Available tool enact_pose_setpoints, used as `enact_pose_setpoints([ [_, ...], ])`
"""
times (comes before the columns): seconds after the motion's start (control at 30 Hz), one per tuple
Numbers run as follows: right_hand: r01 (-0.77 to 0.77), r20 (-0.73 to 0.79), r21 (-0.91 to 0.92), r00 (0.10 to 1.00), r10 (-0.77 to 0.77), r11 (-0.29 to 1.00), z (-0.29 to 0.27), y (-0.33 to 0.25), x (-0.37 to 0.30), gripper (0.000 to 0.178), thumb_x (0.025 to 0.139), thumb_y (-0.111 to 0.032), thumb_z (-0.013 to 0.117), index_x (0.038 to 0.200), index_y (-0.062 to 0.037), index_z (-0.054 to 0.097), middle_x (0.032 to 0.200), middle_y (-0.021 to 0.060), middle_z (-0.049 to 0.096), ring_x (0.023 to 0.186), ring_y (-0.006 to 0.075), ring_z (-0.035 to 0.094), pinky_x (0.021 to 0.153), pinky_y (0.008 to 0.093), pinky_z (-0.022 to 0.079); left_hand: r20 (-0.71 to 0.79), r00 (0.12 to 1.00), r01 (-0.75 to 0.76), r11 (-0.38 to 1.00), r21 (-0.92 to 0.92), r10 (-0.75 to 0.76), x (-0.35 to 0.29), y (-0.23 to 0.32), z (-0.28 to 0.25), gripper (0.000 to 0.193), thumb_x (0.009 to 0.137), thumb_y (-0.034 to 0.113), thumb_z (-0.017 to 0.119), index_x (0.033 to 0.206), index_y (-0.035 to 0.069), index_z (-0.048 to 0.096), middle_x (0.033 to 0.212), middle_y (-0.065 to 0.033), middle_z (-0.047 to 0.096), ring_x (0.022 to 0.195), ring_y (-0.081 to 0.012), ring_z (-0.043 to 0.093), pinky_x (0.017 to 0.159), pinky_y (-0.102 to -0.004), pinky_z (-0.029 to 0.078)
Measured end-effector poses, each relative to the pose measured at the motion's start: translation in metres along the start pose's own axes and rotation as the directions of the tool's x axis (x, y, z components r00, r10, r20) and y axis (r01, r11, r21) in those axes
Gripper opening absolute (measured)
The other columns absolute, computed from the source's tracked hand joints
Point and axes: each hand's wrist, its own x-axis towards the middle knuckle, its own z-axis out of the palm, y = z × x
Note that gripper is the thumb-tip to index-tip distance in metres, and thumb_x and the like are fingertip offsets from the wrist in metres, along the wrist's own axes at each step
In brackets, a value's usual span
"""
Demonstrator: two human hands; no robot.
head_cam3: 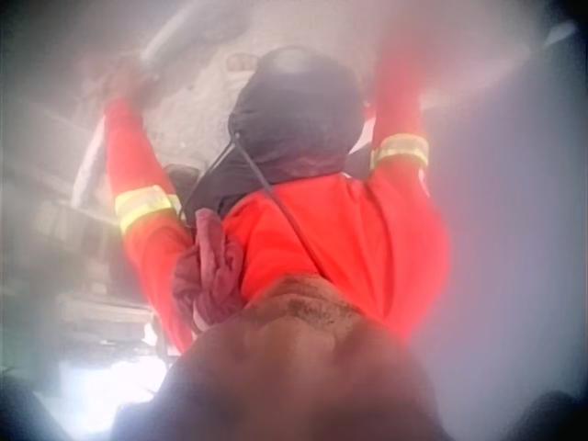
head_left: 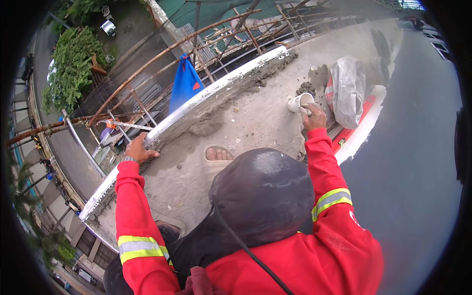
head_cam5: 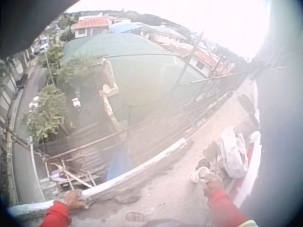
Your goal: The person applies wet cement along a white perforated strip on a rooftop edge using a trowel. They repeatedly scoop cement, spread it along the strip, and smooth the surface with the trowel and hand.
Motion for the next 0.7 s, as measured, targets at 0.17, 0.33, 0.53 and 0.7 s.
enact_pose_setpoints([
  [0.17, -0.018, 0.103, -0.178, 0.994, 0.036, 0.984, 0.008, -0.002, -0.005, 0.016, 0.075, -0.016, 0.067, 0.088, -0.0082, 0.065, 0.091, 0.0127, 0.063, 0.08, 0.0331, 0.061, 0.07, 0.0391, 0.049, 0.036, 0.999, -0.008, 1.0, 0.03, 0.007, 0.003, -0.001, -0.001, 0.083, 0.053, 0.032, 0.086, 0.123, 0.01, 0.048, 0.11, -0.0195, 0.061, 0.106, -0.0365, 0.057, 0.089, -0.0423, 0.044],
  [0.33, 0.194, 0.078, 0.078, 0.977, -0.2, 0.978, -0.018, -0.041, -0.008, 0.013, 0.077, -0.01, 0.064, 0.088, -0.0032, 0.063, 0.088, 0.0154, 0.064, 0.081, 0.0345, 0.061, 0.071, 0.0393, 0.049, 0.044, 0.999, 0.015, 1.0, 0.005, -0.015, 0.001, -0.002, -0.003, 0.084, 0.055, 0.033, 0.086, 0.126, 0.01, 0.047, 0.115, -0.0222, 0.058, 0.111, -0.0395, 0.053, 0.094, -0.0443, 0.042],
  [0.53, 0.485, 0.336, 0.217, 0.778, -0.531, 0.847, -0.058, -0.136, -0.009, 0.017, 0.075, -0.002, 0.06, 0.091, -0.0026, 0.059, 0.09, 0.0136, 0.061, 0.084, 0.0356, 0.059, 0.071, 0.0396, 0.048, 0.043, 0.998, -0.056, 0.998, 0.014, 0.056, -0.001, -0.005, -0.005, 0.086, 0.056, 0.035, 0.084, 0.129, 0.012, 0.045, 0.118, -0.0197, 0.058, 0.111, -0.0384, 0.053, 0.094, -0.0447, 0.042],
  [0.7, 0.632, 0.541, 0.231, 0.549, -0.637, 0.74, -0.039, -0.191, -0.017, 0.021, 0.072, -0.004, 0.058, 0.092, -0.0066, 0.059, 0.087, 0.0105, 0.058, 0.087, 0.0319, 0.055, 0.076, 0.0401, 0.047, 0.086, 0.994, -0.067, 0.995, 0.069, 0.061, 0.002, -0.009, -0.008, 0.088, 0.057, 0.042, 0.082, 0.131, 0.014, 0.042, 0.117, -0.0187, 0.059, 0.111, -0.0368, 0.054, 0.094, -0.0453, 0.042],
])
